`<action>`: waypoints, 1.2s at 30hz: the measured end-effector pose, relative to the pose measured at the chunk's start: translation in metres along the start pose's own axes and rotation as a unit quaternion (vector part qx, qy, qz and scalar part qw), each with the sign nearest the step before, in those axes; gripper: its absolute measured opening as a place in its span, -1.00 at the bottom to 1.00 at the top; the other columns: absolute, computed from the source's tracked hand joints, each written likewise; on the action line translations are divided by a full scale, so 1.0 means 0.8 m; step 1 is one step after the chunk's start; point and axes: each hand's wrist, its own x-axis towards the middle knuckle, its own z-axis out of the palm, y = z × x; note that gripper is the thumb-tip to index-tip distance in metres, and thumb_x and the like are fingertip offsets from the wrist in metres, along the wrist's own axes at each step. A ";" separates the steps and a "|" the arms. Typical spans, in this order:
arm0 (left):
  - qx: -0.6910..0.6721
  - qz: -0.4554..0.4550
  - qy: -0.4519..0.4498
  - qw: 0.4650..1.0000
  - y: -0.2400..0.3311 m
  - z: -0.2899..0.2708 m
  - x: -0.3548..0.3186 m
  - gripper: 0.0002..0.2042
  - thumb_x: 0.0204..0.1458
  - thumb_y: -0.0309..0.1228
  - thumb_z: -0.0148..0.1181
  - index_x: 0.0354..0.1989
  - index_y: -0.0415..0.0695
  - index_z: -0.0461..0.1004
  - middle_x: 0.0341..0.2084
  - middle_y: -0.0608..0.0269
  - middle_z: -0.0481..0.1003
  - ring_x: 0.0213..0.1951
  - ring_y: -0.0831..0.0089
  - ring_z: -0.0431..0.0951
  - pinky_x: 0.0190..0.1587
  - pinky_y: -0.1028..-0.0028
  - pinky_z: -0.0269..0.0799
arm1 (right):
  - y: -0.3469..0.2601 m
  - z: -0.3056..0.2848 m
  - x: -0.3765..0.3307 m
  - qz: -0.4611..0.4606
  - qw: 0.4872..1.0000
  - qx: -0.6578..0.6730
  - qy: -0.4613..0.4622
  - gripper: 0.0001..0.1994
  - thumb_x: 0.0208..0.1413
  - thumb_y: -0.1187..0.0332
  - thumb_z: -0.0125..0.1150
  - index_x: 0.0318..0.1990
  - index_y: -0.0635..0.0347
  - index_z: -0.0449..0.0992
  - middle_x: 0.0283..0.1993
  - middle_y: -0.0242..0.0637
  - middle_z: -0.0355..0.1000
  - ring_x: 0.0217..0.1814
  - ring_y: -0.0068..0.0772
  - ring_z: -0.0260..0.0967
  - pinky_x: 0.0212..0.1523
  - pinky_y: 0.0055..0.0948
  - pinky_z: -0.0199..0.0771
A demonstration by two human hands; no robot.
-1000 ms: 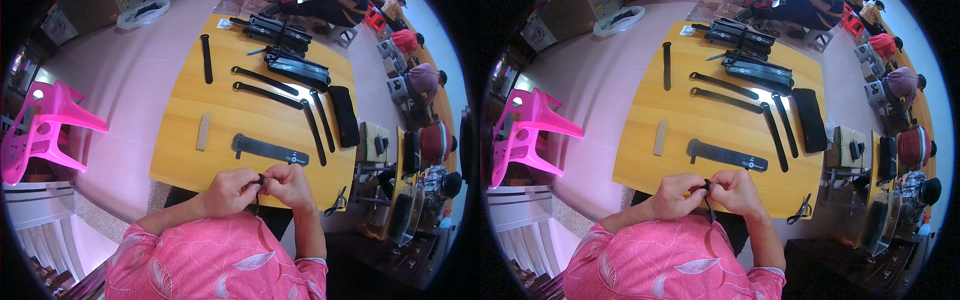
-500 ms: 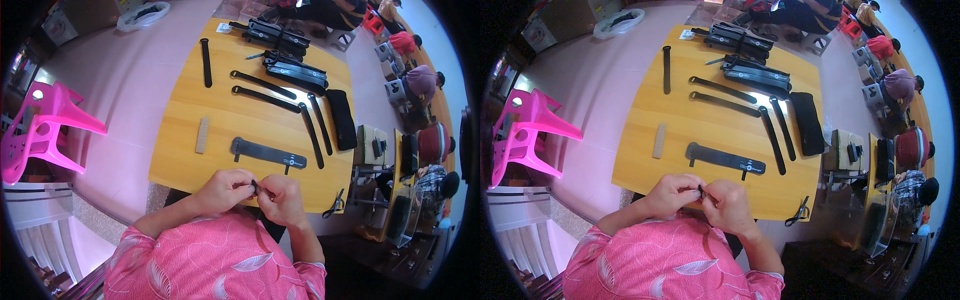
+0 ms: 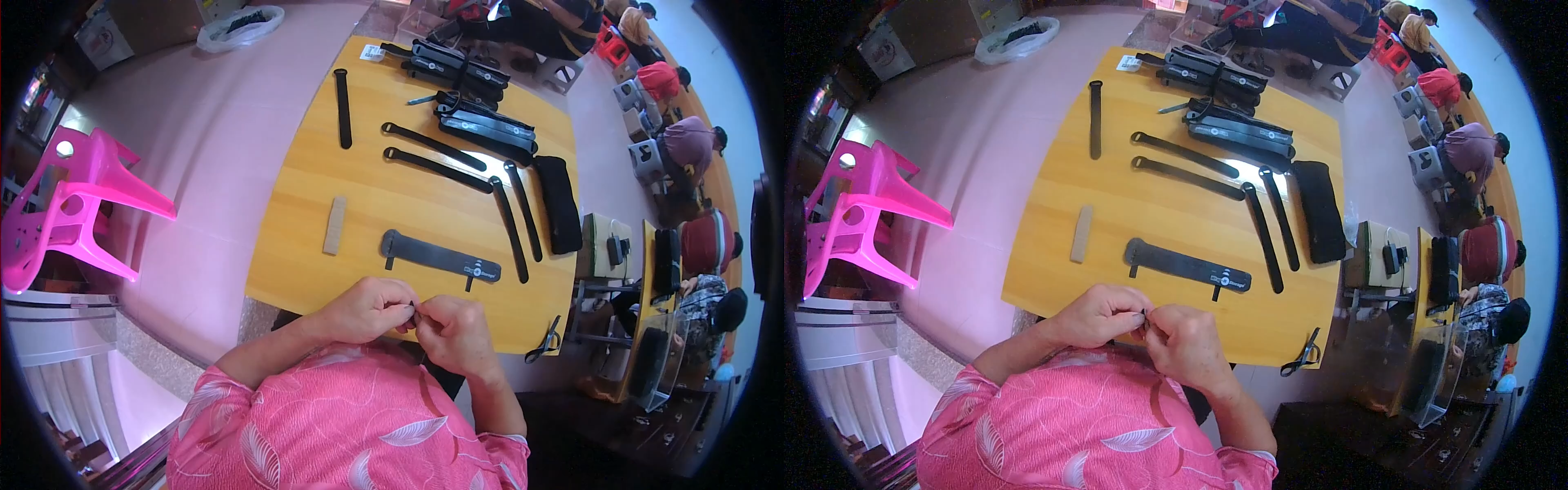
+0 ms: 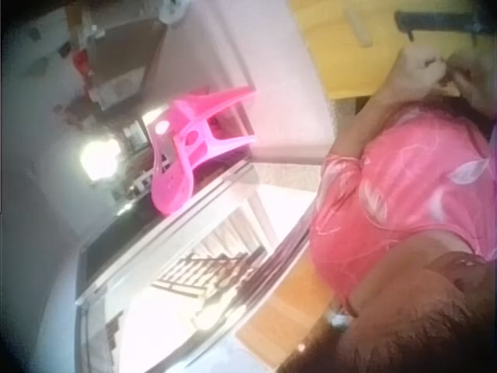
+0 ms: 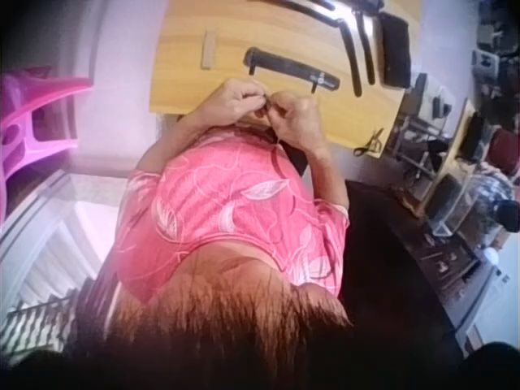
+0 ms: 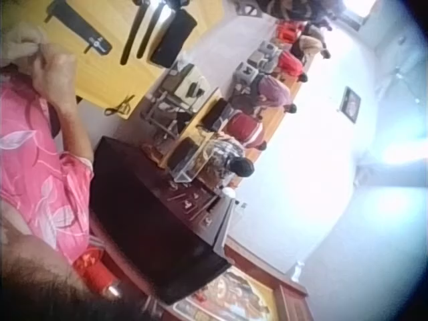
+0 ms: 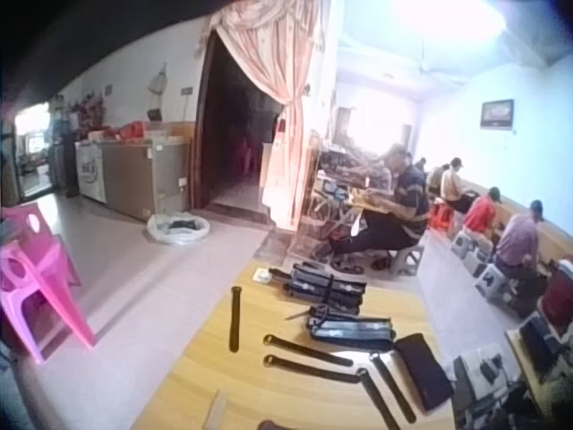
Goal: Assembling metal fasteners and components onto black textile straps on a workbench.
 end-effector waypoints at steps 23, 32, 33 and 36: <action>0.259 0.261 0.086 0.926 -0.025 0.013 0.002 -0.96 -0.25 -0.63 -0.01 -0.61 -0.26 0.27 -0.64 0.05 0.31 -0.57 0.12 0.37 -0.50 0.27 0.28 | 0.029 0.003 0.008 0.278 0.932 0.221 -0.070 -0.89 -0.23 0.46 0.16 -0.56 0.35 0.54 -0.71 -0.25 0.39 -0.65 -0.59 0.31 -0.62 -0.50 0.30; 0.327 0.358 0.083 0.870 -0.021 0.026 0.010 -0.88 -0.33 -0.63 0.02 -0.67 -0.21 0.20 -0.70 0.07 0.22 -0.63 0.10 0.31 -0.57 0.24 0.24 | 0.030 -0.005 0.009 0.279 0.938 0.140 -0.154 -0.92 -0.29 0.53 0.10 -0.66 0.35 0.48 -0.69 -0.37 0.38 -0.66 -0.63 0.28 -0.63 -0.59 0.26; 0.316 0.359 0.085 0.874 -0.023 0.025 0.010 -0.89 -0.32 -0.63 0.03 -0.66 -0.21 0.21 -0.70 0.07 0.22 -0.62 0.09 0.32 -0.57 0.24 0.25 | 0.036 -0.001 0.005 0.279 0.930 0.190 -0.143 -0.94 -0.28 0.54 0.09 -0.65 0.35 0.47 -0.68 -0.37 0.38 -0.66 -0.62 0.27 -0.63 -0.60 0.25; 0.297 0.351 0.109 0.881 -0.027 0.028 0.006 -0.90 -0.28 -0.61 0.05 -0.64 -0.22 0.24 -0.69 0.08 0.23 -0.61 0.09 0.33 -0.55 0.24 0.27 | 0.051 0.018 -0.011 0.276 0.886 0.362 -0.082 -0.94 -0.22 0.56 0.08 -0.62 0.33 0.45 -0.67 -0.39 0.35 -0.67 -0.62 0.22 -0.66 -0.59 0.17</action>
